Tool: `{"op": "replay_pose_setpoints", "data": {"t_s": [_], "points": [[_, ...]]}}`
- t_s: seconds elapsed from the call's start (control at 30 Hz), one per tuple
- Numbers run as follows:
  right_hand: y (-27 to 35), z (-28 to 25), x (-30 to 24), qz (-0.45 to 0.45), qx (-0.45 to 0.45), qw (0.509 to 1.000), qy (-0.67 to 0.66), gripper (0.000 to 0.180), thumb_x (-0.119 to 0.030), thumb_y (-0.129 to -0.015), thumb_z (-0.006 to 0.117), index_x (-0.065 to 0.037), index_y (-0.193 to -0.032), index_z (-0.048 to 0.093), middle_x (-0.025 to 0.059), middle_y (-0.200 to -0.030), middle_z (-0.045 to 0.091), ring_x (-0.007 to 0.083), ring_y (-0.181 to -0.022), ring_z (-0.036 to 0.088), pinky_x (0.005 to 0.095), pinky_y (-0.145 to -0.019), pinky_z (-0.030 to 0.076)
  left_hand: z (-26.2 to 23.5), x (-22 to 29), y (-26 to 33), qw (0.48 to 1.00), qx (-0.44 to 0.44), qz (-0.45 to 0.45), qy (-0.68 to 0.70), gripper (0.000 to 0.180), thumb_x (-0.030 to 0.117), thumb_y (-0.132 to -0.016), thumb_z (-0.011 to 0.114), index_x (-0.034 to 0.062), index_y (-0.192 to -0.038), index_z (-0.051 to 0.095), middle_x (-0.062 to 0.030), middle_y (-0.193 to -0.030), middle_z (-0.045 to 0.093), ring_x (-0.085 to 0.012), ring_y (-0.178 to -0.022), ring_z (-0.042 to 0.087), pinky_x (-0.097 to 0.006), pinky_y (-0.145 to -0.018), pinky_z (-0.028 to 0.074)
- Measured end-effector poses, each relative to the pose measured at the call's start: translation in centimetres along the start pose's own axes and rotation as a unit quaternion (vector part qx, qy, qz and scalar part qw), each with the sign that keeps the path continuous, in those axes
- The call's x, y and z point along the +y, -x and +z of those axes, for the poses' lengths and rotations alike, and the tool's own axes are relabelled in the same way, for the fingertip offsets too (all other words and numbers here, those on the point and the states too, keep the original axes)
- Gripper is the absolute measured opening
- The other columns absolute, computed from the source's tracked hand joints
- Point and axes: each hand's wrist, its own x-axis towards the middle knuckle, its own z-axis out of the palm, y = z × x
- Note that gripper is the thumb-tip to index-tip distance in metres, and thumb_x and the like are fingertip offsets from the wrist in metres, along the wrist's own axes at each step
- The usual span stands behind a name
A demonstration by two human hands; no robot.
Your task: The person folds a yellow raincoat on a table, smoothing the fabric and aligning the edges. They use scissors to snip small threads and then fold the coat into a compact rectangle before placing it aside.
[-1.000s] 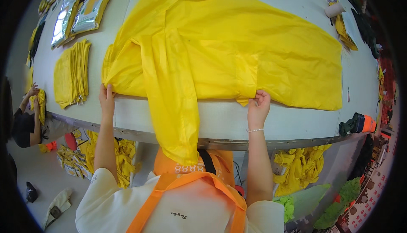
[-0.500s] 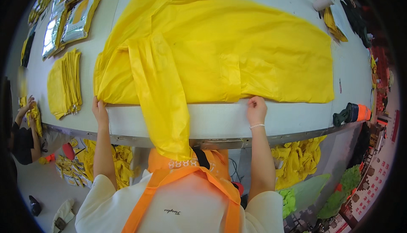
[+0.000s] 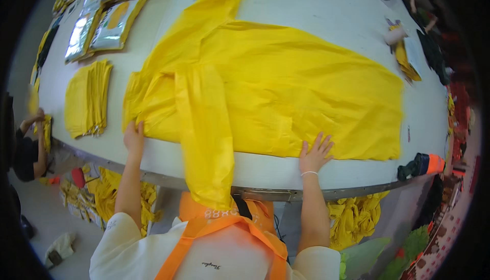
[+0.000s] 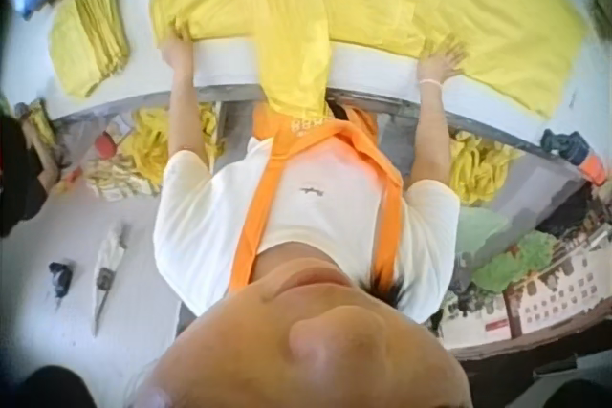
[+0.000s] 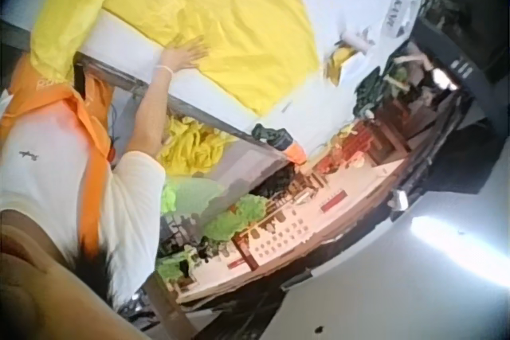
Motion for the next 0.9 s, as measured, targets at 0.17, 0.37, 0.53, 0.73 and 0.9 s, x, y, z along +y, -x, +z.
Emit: {"op": "replay_pose_setpoints", "data": {"t_s": [0.17, 0.37, 0.53, 0.73, 0.9], "points": [[0.1, -0.4, 1.4, -0.045, -0.027, 0.997, -0.053, 0.066, -0.047, -0.09, 0.043, -0.016, -0.145, 0.021, 0.0159, -0.151, 0.011, 0.0371, -0.139, 0.007, 0.0632, -0.105, 0.008, 0.8, -2.0, 1.2, 0.991, 0.005, 0.036, 0.132, 0.028, 0.018, -0.089, 0.056, -0.0005, -0.072, 0.044, -0.0172, -0.063, 0.042, -0.032, -0.056, 0.037, -0.042, -0.054, 0.034], [-4.7, -0.5, 12.5, 0.076, -0.025, 0.994, -0.068, 0.063, -0.045, -0.091, 0.044, -0.013, -0.142, 0.027, 0.0175, -0.149, 0.018, 0.0347, -0.138, 0.013, 0.0565, -0.108, 0.01, 1.3, -0.2, 0.7, 0.997, -0.038, 0.054, -0.045, 0.028, 0.024, -0.091, 0.053, -0.0018, -0.08, 0.049, -0.0188, -0.075, 0.051, -0.0364, -0.069, 0.05, -0.043, -0.061, 0.039], [-13.6, -0.1, 28.4, 0.218, -0.002, 0.974, -0.059, 0.056, -0.038, -0.091, 0.046, -0.011, -0.139, 0.033, 0.0172, -0.146, 0.024, 0.0335, -0.135, 0.023, 0.0538, -0.106, 0.022, 3.4, -5.7, -0.9, 0.99, -0.071, -0.072, -0.098, 0.04, 0.031, -0.09, 0.051, -0.0002, -0.115, 0.053, -0.0219, -0.11, 0.057, -0.0394, -0.101, 0.054, -0.043, -0.082, 0.044], [-23.1, 3.3, 46.4, 0.152, 0.116, 0.98, -0.064, 0.05, -0.027, -0.089, 0.053, -0.008, -0.133, 0.041, 0.017, -0.138, 0.039, 0.032, -0.128, 0.036, 0.0495, -0.102, 0.03, 1.9, -1.2, -2.8, 0.944, -0.168, -0.183, -0.216, 0.048, 0.036, -0.091, 0.042, 0.0041, -0.127, 0.047, -0.0203, -0.121, 0.055, -0.0404, -0.109, 0.052, -0.047, -0.089, 0.043], [-25.7, -4.7, 42.6, 0.241, -0.048, 0.969, -0.039, 0.049, -0.033, -0.085, 0.058, -0.008, -0.125, 0.048, 0.015, -0.123, 0.055, 0.0329, -0.113, 0.05, 0.0426, -0.096, 0.036, 0.8, 3.1, -0.5, 0.919, -0.201, -0.224, -0.255, 0.038, 0.033, -0.091, 0.041, 0.0067, -0.115, 0.054, -0.0197, -0.115, 0.057, -0.0404, -0.105, 0.053, -0.05, -0.086, 0.044]]}}
